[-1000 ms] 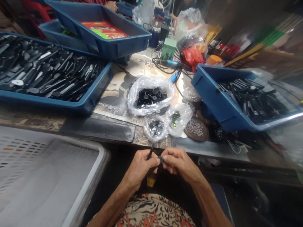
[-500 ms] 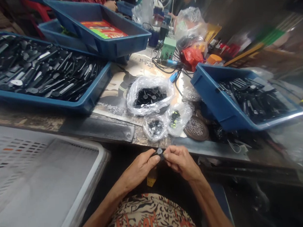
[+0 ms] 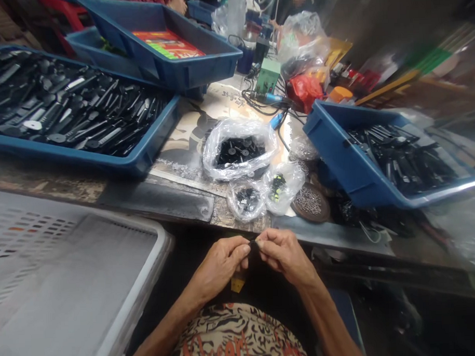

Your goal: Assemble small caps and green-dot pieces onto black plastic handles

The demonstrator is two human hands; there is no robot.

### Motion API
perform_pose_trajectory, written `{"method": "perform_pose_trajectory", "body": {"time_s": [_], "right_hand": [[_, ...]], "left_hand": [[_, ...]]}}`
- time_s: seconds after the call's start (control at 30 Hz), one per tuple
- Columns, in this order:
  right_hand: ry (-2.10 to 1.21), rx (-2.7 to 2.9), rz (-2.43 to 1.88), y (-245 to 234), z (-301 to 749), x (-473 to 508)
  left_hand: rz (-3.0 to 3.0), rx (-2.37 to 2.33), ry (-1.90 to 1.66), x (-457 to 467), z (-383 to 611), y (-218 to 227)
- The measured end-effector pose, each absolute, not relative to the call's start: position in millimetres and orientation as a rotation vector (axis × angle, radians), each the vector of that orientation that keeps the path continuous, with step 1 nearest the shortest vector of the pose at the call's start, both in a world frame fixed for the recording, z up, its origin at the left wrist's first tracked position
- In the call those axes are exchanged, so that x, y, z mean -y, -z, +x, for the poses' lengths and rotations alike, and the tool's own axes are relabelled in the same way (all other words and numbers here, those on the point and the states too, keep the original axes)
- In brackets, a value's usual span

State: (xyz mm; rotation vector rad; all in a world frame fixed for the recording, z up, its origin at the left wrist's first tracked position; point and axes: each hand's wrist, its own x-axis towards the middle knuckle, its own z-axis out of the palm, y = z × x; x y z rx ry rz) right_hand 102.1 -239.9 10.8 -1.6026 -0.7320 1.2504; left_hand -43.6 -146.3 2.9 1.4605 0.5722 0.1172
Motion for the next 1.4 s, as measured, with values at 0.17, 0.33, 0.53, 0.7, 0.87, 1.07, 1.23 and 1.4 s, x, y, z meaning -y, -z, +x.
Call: {"method": "perform_pose_trajectory", "body": {"time_s": [0.17, 0.33, 0.53, 0.7, 0.87, 1.07, 1.23, 1.4], "right_hand": [[-1.267, 0.788, -1.601, -9, 102, 241], [-1.266, 0.848, -1.632, -9, 103, 241], [-1.315, 0.840, -1.567, -8, 105, 239], [-1.282, 0.897, -1.648, -8, 101, 234], [-1.156, 0.942, -1.707, -11, 95, 231], [-1.190, 0.875, -1.681, -12, 95, 235], [-1.148, 0.799, -1.623, -9, 98, 240], [-1.150, 0.636, -1.458, -1, 94, 247]], "left_hand": [[1.343, -0.590, -0.155, 148, -44, -5], [1.305, -0.613, -0.196, 149, -45, -2], [1.304, -0.665, -0.247, 151, -45, -1], [1.500, -0.747, -0.312, 155, -43, 2], [1.534, -0.745, -0.308, 157, -43, 3], [1.295, -0.682, -0.254, 157, -39, 3], [0.994, -0.619, -0.263, 160, -33, 1], [0.598, -0.548, -0.198, 162, -28, -3]]}}
